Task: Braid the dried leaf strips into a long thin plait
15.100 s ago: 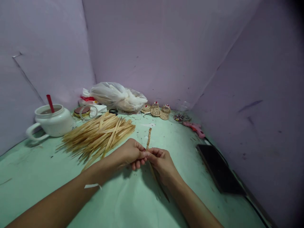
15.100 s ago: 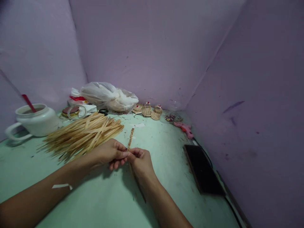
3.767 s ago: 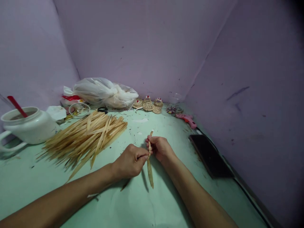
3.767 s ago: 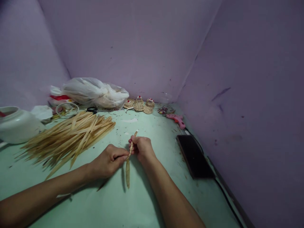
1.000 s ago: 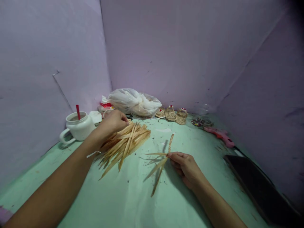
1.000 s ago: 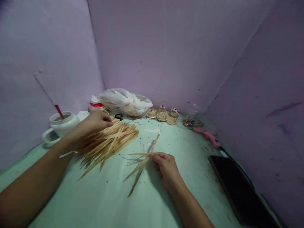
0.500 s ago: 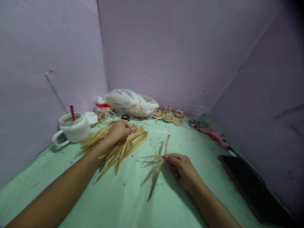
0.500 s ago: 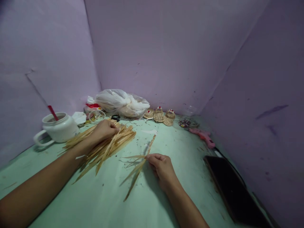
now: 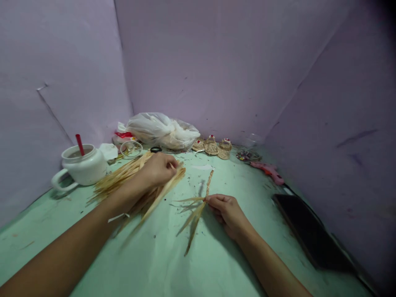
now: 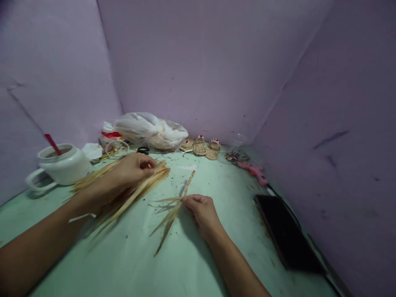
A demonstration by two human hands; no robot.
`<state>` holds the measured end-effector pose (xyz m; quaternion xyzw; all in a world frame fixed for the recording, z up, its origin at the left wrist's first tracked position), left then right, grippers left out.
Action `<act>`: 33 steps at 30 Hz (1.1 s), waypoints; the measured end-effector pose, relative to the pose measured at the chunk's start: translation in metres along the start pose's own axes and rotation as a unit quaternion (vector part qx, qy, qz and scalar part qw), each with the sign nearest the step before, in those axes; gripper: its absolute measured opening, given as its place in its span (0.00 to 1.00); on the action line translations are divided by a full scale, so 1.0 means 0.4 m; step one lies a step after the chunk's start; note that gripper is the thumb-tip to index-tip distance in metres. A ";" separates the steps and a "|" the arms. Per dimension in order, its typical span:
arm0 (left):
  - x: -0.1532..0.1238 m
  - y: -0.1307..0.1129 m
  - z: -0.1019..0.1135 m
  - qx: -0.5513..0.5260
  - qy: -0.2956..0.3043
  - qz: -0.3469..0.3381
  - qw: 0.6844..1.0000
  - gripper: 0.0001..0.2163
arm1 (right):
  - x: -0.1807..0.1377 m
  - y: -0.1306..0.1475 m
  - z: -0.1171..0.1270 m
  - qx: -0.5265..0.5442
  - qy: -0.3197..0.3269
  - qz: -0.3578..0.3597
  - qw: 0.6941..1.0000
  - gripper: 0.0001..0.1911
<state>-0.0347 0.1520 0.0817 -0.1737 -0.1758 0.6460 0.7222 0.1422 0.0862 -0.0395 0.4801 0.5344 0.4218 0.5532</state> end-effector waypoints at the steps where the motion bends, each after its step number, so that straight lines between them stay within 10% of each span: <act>1: -0.013 -0.028 -0.042 -0.038 0.062 -0.040 0.997 0.12 | 0.001 0.001 0.000 0.001 0.001 0.003 1.000 0.10; 7: -0.049 -0.071 -0.166 -0.043 0.116 -0.117 0.985 0.12 | 0.004 0.000 -0.009 0.019 0.020 0.011 1.000 0.11; 33: -0.079 -0.021 -0.265 -0.270 0.367 0.079 0.886 0.12 | -0.002 0.007 -0.025 0.007 0.049 0.040 0.998 0.13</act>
Point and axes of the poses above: each hand's wrist, its own x-axis towards the middle knuckle, its own z-axis out of the back of the hand, y = z × x, the point moved 9 cm from there along x, towards the middle knuckle, and after that the axes turned 11 degrees about z, right-handed, at the moved point
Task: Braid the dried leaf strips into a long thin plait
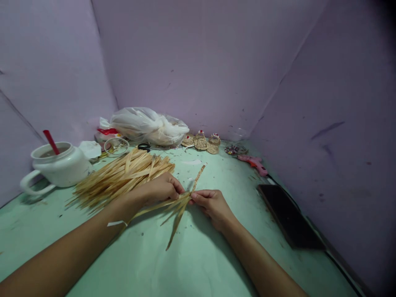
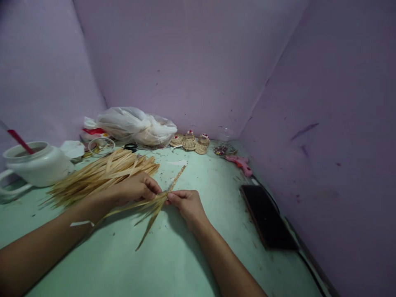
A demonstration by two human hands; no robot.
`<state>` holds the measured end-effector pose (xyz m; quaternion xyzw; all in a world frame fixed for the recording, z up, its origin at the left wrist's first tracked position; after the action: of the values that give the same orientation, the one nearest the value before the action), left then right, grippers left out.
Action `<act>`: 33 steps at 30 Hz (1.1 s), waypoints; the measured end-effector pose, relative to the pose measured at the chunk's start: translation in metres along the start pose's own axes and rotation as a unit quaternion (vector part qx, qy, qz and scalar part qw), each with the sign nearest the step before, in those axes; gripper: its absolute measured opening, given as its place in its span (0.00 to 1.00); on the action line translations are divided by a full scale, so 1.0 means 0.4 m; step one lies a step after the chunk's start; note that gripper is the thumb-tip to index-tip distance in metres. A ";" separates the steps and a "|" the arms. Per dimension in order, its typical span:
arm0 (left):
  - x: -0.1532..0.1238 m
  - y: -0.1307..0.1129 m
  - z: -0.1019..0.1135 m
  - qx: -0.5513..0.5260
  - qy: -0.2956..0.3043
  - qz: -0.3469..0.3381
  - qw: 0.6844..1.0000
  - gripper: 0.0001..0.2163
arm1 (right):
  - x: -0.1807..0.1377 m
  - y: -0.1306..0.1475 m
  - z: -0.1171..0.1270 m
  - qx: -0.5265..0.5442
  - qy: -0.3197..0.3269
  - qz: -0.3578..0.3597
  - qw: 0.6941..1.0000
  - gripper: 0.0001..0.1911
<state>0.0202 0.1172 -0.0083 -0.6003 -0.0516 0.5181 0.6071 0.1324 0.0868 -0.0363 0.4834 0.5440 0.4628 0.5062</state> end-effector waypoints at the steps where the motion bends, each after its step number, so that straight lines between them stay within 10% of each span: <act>1: 0.001 0.002 -0.001 0.002 0.002 0.001 1.000 0.12 | 0.000 0.001 -0.001 0.001 0.000 0.000 1.000 0.13; 23: -0.008 -0.003 -0.006 -0.005 -0.076 0.048 0.996 0.08 | 0.001 0.022 0.018 -0.064 -0.063 0.106 0.990 0.08; 33: -0.008 0.011 -0.067 -0.107 -0.021 0.088 0.990 0.09 | -0.006 0.011 0.013 -0.038 -0.061 0.081 0.994 0.11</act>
<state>0.0347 0.0957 -0.0173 -0.6529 -0.0664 0.5739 0.4898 0.1380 0.0849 -0.0321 0.5335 0.4528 0.4921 0.5179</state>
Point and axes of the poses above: each hand's wrist, its own x-axis towards the middle knuckle, its own z-axis out of the back of the hand, y = z × x, the point moved 9 cm from there along x, towards the middle knuckle, and after that the axes turned 11 degrees about z, right-handed, at the moved point
